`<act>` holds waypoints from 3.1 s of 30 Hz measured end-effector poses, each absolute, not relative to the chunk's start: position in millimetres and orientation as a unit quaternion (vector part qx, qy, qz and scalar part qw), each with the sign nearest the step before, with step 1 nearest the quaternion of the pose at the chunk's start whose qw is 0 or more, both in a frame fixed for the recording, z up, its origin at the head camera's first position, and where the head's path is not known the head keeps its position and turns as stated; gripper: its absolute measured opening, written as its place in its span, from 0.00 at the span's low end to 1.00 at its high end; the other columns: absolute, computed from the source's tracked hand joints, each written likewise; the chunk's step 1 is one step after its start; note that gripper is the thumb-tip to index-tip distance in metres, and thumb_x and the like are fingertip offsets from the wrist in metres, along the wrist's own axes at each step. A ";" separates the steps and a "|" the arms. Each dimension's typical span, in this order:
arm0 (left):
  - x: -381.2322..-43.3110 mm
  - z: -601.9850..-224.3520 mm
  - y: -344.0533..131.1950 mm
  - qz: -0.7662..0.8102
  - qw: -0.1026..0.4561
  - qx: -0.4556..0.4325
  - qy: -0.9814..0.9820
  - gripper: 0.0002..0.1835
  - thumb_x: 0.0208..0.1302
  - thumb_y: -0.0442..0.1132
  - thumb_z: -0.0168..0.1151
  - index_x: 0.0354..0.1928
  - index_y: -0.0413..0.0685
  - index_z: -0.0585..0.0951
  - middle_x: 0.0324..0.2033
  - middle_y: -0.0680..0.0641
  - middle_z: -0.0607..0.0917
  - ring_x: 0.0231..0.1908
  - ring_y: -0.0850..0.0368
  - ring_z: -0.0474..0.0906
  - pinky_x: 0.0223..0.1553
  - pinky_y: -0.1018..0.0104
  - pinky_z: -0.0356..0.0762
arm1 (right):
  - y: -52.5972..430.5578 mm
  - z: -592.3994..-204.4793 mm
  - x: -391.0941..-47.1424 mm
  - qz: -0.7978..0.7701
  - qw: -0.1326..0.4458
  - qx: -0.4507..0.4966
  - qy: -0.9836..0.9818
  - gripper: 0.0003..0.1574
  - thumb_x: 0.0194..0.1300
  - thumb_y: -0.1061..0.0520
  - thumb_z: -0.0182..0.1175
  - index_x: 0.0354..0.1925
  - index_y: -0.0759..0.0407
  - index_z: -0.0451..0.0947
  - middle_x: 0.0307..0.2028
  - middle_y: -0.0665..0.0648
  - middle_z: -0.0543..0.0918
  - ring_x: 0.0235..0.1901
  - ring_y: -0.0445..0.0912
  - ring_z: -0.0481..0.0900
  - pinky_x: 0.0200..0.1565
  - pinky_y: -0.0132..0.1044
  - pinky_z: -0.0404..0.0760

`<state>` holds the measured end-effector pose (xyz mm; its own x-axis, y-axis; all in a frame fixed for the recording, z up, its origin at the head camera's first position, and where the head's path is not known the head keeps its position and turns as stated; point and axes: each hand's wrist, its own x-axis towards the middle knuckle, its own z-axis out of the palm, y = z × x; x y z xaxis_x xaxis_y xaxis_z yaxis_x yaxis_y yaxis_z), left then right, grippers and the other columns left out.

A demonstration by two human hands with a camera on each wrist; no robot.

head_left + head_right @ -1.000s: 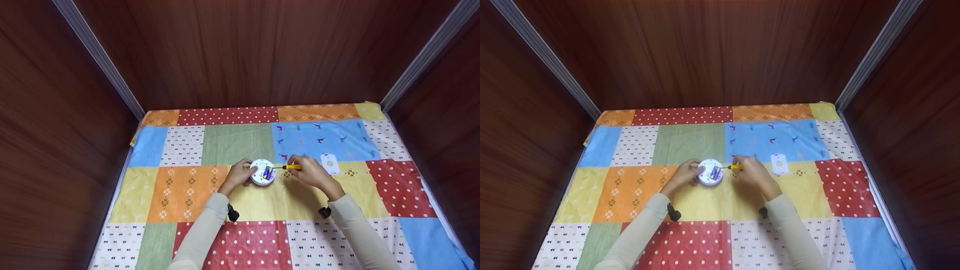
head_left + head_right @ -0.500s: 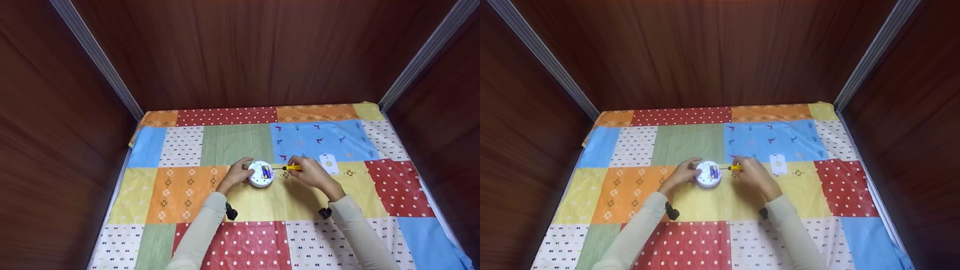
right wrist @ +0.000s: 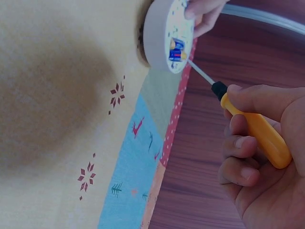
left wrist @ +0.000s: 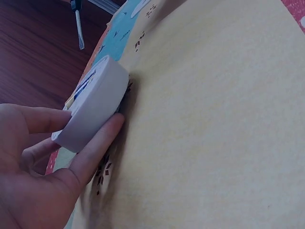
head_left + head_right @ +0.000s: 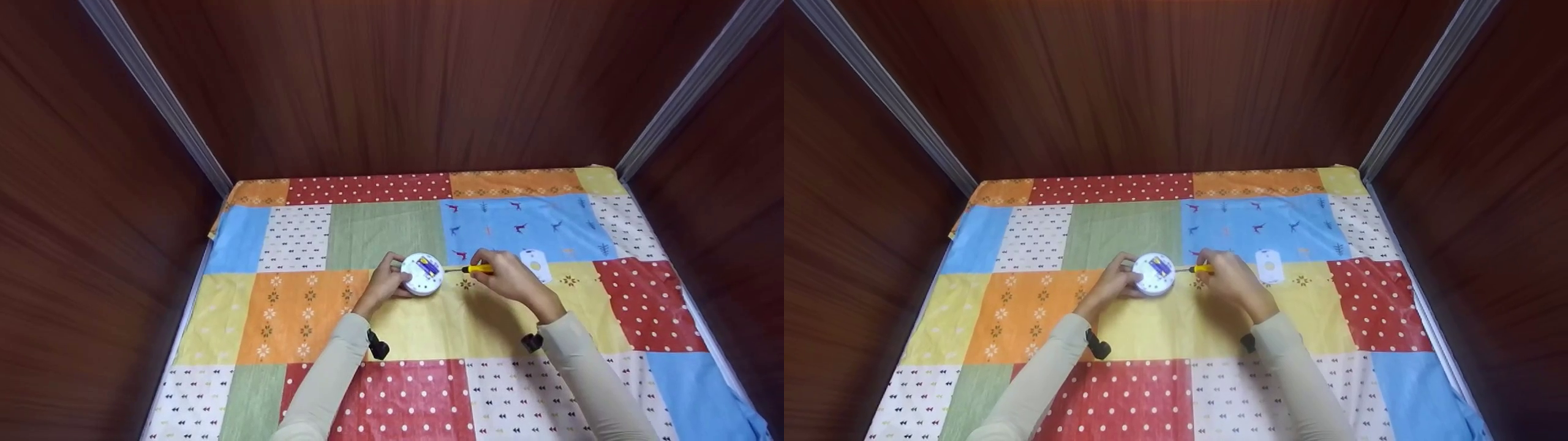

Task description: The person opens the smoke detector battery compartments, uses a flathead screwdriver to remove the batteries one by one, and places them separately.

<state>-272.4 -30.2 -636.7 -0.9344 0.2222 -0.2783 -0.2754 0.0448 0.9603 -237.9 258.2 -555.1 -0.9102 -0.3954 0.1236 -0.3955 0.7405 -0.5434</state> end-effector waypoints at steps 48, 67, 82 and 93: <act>-264.7 -640.2 -24.5 0.679 0.178 0.008 0.712 0.15 0.73 0.30 0.59 0.59 0.38 0.72 0.46 0.40 0.79 0.39 0.51 0.83 0.44 0.51 0.95 | 233.0 -551.6 -252.9 0.232 0.019 0.266 -0.935 0.05 0.67 0.64 0.71 0.41 0.61 0.84 0.43 0.63 0.91 0.44 0.59 0.90 0.46 0.55 0.93; -263.8 -636.7 -24.6 0.669 0.166 0.017 0.725 0.16 0.73 0.30 0.61 0.59 0.38 0.73 0.46 0.39 0.81 0.42 0.50 0.83 0.42 0.52 0.95 | 213.4 -544.2 -251.8 0.144 0.043 0.290 -0.945 0.07 0.63 0.68 0.70 0.34 0.61 0.80 0.31 0.60 0.87 0.27 0.55 0.85 0.25 0.50 0.87; -263.3 -635.8 -25.7 0.664 0.152 0.026 0.732 0.14 0.71 0.29 0.62 0.56 0.38 0.74 0.45 0.40 0.81 0.44 0.52 0.81 0.42 0.51 0.95 | 194.9 -529.7 -254.9 0.087 0.010 0.301 -0.950 0.09 0.64 0.69 0.69 0.32 0.61 0.78 0.28 0.61 0.83 0.25 0.50 0.77 0.22 0.44 0.79; -263.8 -639.0 -24.8 0.664 0.143 0.031 0.733 0.14 0.70 0.28 0.63 0.55 0.37 0.75 0.45 0.40 0.83 0.44 0.54 0.81 0.41 0.56 0.94 | 195.9 -533.1 -258.3 0.090 0.008 0.307 -0.948 0.09 0.63 0.69 0.70 0.33 0.61 0.78 0.27 0.60 0.82 0.25 0.51 0.77 0.25 0.47 0.80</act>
<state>-263.8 -24.8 -639.0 -0.9573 0.2356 -0.1675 -0.1436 0.1151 0.9829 -258.3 195.9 -533.1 -0.8119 -0.5795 0.0702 -0.5823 0.7957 -0.1664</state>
